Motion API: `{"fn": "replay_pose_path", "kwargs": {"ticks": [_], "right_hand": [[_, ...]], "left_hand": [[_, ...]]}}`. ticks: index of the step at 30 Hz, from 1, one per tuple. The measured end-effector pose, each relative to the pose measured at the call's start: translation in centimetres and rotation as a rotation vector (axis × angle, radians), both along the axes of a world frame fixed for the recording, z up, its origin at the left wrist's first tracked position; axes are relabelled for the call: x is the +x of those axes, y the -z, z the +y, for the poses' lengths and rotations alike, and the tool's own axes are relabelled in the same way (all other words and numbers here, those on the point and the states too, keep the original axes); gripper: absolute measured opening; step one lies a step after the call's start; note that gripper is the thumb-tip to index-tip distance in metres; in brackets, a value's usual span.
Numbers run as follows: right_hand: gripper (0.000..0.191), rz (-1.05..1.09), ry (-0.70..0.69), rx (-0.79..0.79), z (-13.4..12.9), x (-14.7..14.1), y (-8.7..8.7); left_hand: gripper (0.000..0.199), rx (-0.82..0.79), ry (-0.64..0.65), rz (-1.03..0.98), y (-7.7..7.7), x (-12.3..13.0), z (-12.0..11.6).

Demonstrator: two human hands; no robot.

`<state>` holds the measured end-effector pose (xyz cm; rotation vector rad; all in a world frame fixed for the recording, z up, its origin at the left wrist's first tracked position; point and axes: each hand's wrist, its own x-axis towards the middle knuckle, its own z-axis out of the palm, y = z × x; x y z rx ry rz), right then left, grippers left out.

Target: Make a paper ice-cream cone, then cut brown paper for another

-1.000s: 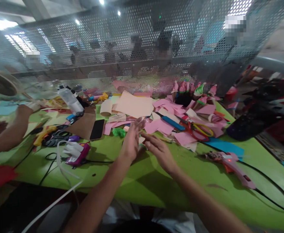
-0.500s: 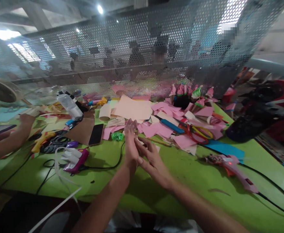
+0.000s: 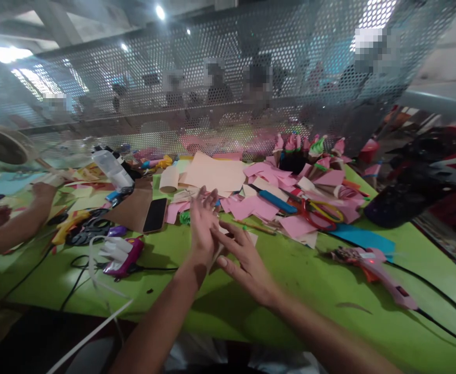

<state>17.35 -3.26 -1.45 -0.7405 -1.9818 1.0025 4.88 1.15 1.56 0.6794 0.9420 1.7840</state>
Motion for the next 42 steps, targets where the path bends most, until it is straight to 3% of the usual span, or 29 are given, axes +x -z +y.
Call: {"fn": "replay_pose_path", "kwargs": {"ticks": [11, 23, 28, 35, 39, 42], "right_hand": [[0.05, -0.047, 0.046, 0.1, 0.3, 0.2, 0.0], [0.032, 0.057, 0.175, 0.158, 0.5, -0.1, 0.2], [0.013, 0.174, 0.278, 0.163, 1.1, -0.4, 0.5], [0.011, 0.207, 0.314, 0.149, 1.2, -0.4, 0.1], [0.008, 0.215, 0.358, 0.105, 1.4, -0.1, -0.4], [0.009, 0.239, 0.417, 0.056, 1.9, 0.6, -0.8]], "left_hand": [[0.049, -0.061, 0.082, -0.245, -0.9, 0.5, -0.9], [0.048, -0.104, 0.109, -0.211, -0.3, 1.0, -1.1], [0.044, -0.075, 0.164, -0.155, 0.7, 1.9, -1.6], [0.043, -0.055, 0.185, 0.025, 0.6, 2.7, -2.3], [0.04, -0.078, 0.093, 0.174, 0.4, 1.6, -2.4], [0.033, -0.058, -0.011, 0.416, 0.8, -0.8, -3.0]]}}
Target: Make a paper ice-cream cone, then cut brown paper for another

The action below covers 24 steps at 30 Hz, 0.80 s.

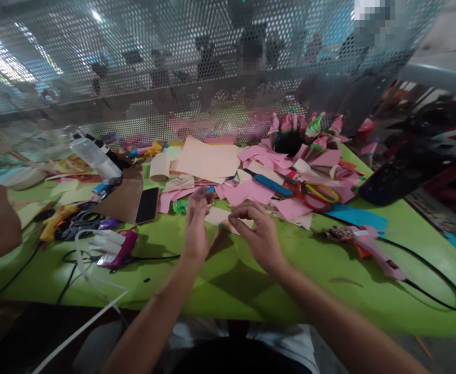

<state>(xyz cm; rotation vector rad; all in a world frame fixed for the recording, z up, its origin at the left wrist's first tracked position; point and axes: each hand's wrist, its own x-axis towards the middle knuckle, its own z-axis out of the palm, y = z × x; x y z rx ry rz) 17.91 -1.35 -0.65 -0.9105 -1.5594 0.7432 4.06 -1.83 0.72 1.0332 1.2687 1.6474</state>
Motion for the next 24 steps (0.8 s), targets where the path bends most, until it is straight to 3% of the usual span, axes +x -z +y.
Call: {"fn": "replay_pose_path", "kwargs": {"ticks": [3, 5, 8, 11, 15, 20, 24], "right_hand": [[0.005, 0.045, 0.031, -0.082, 0.7, 0.6, -0.2], [0.005, 0.063, 0.034, -0.121, 1.0, 0.9, -0.1], [0.007, 0.068, 0.033, -0.133, 1.2, 0.9, 0.0], [0.007, 0.069, 0.035, -0.133, 1.2, 0.9, 0.1], [0.007, 0.083, 0.031, -0.136, 1.3, 1.0, 0.1], [0.005, 0.054, 0.022, -0.089, 1.0, 1.1, -0.3], [0.005, 0.032, 0.022, -0.034, 0.8, 1.0, -0.6]], "left_hand": [[0.031, -0.062, 0.02, 0.368, 0.9, -2.5, -1.3], [0.042, -0.15, 0.063, 0.633, 1.5, -3.5, -2.1], [0.055, -0.276, 0.118, 0.778, 2.2, -3.6, -2.7], [0.047, -0.321, 0.149, 0.658, 2.6, -3.3, -2.5], [0.031, -0.318, 0.139, 0.295, 2.5, -3.8, -2.1], [0.029, -0.299, 0.238, -0.253, 2.0, -3.9, -2.0], [0.033, -0.309, 0.338, -0.418, 2.0, -2.8, -1.9]]}}
